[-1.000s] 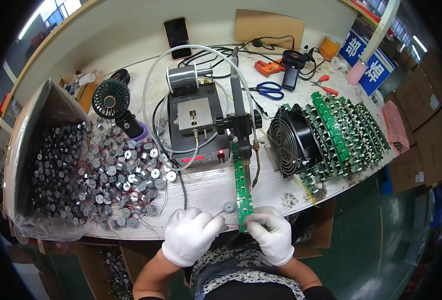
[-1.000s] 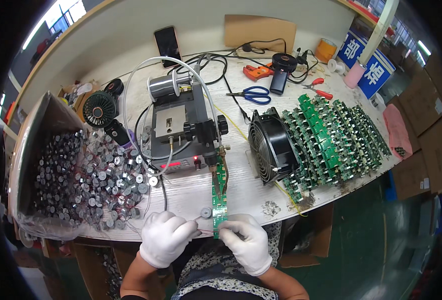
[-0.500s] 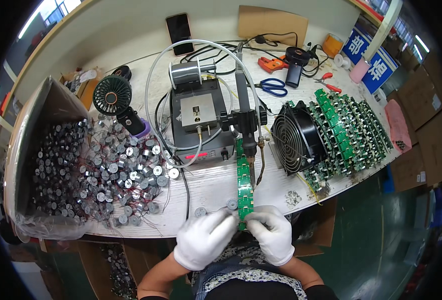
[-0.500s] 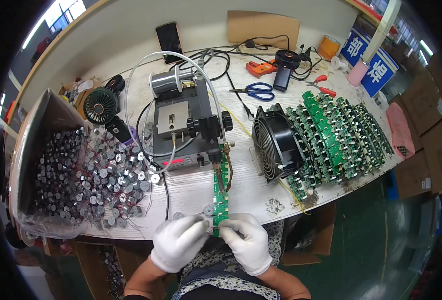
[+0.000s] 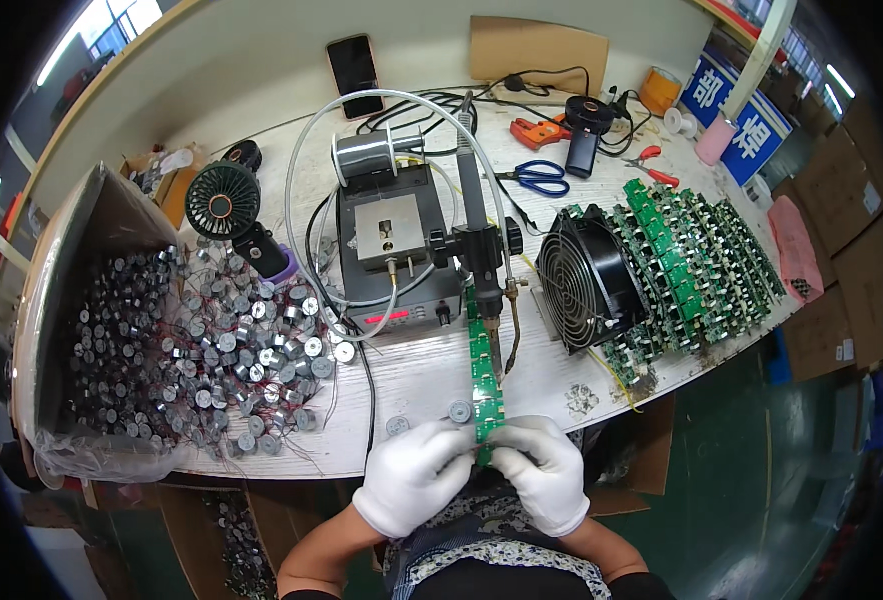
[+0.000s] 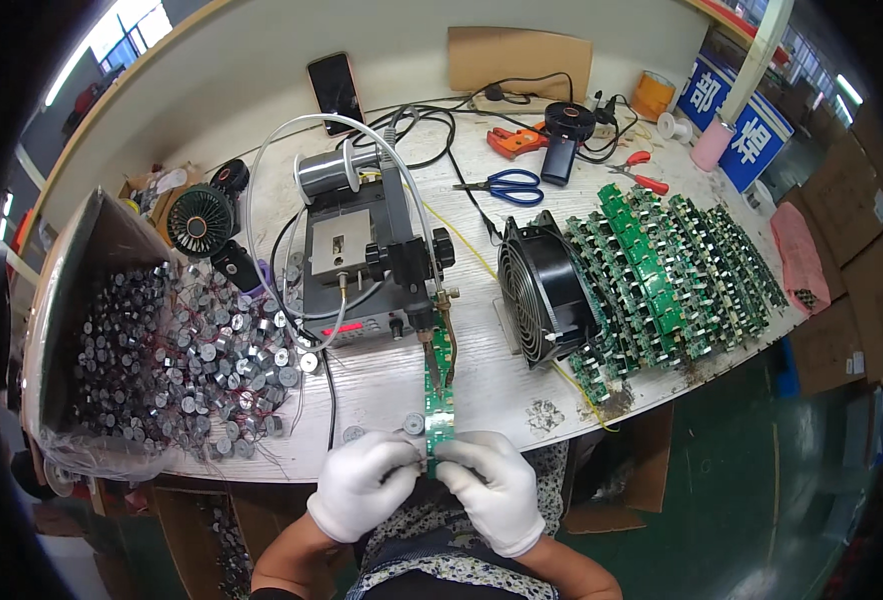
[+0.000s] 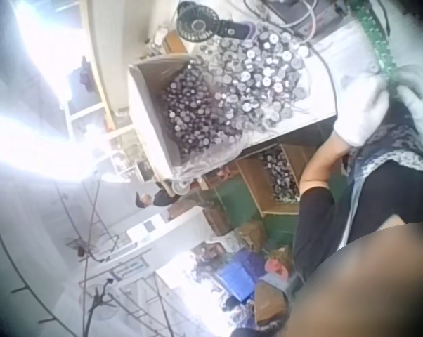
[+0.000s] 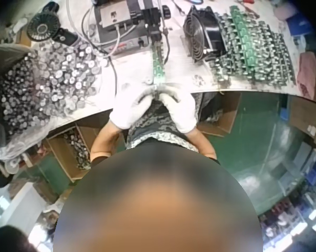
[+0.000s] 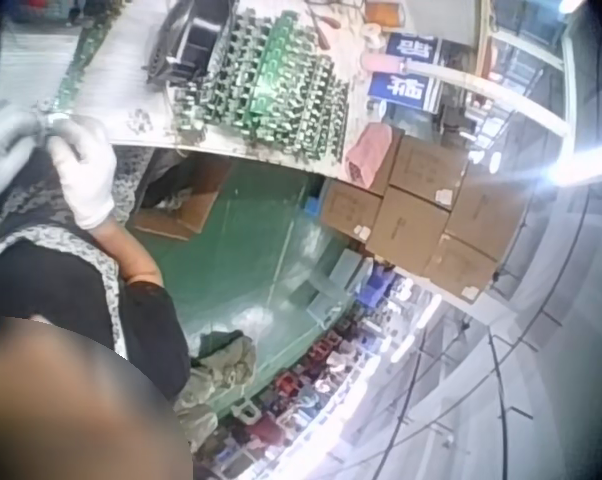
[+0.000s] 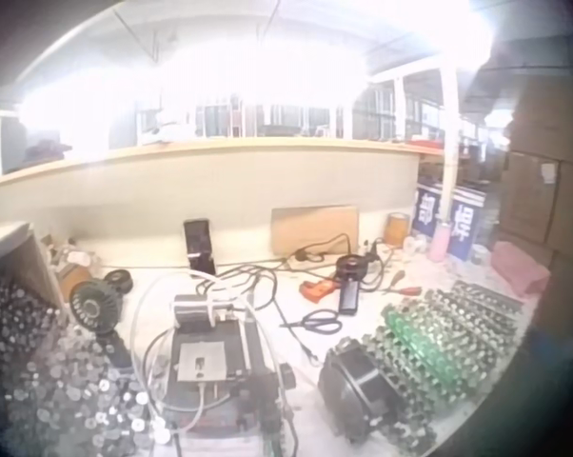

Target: The person assembles small motors onto printed circuit boards by hand, taking motors from a box and attaching them to the PCBs.

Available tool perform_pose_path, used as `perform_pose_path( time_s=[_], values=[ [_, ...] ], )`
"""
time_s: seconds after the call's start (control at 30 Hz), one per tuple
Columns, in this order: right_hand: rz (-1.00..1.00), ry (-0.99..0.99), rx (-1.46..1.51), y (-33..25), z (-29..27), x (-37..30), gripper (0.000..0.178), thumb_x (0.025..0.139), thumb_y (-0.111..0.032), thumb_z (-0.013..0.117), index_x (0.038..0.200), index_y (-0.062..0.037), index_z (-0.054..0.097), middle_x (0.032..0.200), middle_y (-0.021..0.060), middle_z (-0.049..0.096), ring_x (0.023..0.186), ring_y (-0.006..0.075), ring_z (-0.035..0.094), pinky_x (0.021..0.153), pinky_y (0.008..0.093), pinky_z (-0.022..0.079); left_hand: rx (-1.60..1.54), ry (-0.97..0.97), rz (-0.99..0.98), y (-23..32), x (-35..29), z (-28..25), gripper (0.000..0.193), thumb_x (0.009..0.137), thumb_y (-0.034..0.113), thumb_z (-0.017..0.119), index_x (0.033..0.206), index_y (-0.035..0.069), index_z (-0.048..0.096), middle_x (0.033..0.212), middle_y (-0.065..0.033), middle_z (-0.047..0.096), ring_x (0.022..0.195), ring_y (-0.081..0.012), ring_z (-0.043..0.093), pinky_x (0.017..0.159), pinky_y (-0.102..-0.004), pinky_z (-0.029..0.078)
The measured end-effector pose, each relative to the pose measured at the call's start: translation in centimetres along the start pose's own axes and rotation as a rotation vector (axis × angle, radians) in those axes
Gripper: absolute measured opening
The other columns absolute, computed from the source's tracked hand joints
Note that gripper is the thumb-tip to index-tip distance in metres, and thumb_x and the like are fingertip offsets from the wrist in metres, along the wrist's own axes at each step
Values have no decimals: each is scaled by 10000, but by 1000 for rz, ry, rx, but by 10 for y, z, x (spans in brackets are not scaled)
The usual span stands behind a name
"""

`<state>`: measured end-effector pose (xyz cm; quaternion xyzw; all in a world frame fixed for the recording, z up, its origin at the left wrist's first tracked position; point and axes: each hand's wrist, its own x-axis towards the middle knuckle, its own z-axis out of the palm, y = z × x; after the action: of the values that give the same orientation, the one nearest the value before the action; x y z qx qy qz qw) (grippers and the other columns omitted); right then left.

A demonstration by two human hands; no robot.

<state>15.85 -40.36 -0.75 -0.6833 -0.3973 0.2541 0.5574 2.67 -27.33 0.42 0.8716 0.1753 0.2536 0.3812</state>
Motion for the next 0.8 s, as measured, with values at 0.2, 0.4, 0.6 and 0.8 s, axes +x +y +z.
perform_pose_path(
  time_s=[0.2,0.4,0.6,0.8],
  values=[
    [107,12,6,-7,-6,-1,322,804,-17,698,1124,0,674,988,124,645,883,224,638,781,301,504,-64,-24,-142,-2,3,-3,113,767,4,683,872,31,653,749,-123,671,648,-273,673,587,-340,525],
    [-31,-22,-102,-5,-3,1,377,791,-16,706,1166,-21,662,991,137,633,869,241,638,777,309,506,186,-19,-39,2,6,3,124,749,30,700,856,67,649,715,-94,634,615,-286,635,552,-367,497],
    [-108,-33,-152,-5,-4,1,329,791,-3,708,1119,-26,687,998,129,634,879,242,642,770,314,513,209,31,-30,0,6,5,127,749,35,709,839,77,630,702,-102,621,605,-298,624,543,-379,489],
    [-119,-12,-147,-2,-3,-1,305,784,9,713,1087,-30,699,990,126,636,868,237,646,764,306,515,-58,13,-124,-4,7,5,125,774,51,722,862,33,635,719,-127,646,600,-271,640,554,-361,498]
  ],
)
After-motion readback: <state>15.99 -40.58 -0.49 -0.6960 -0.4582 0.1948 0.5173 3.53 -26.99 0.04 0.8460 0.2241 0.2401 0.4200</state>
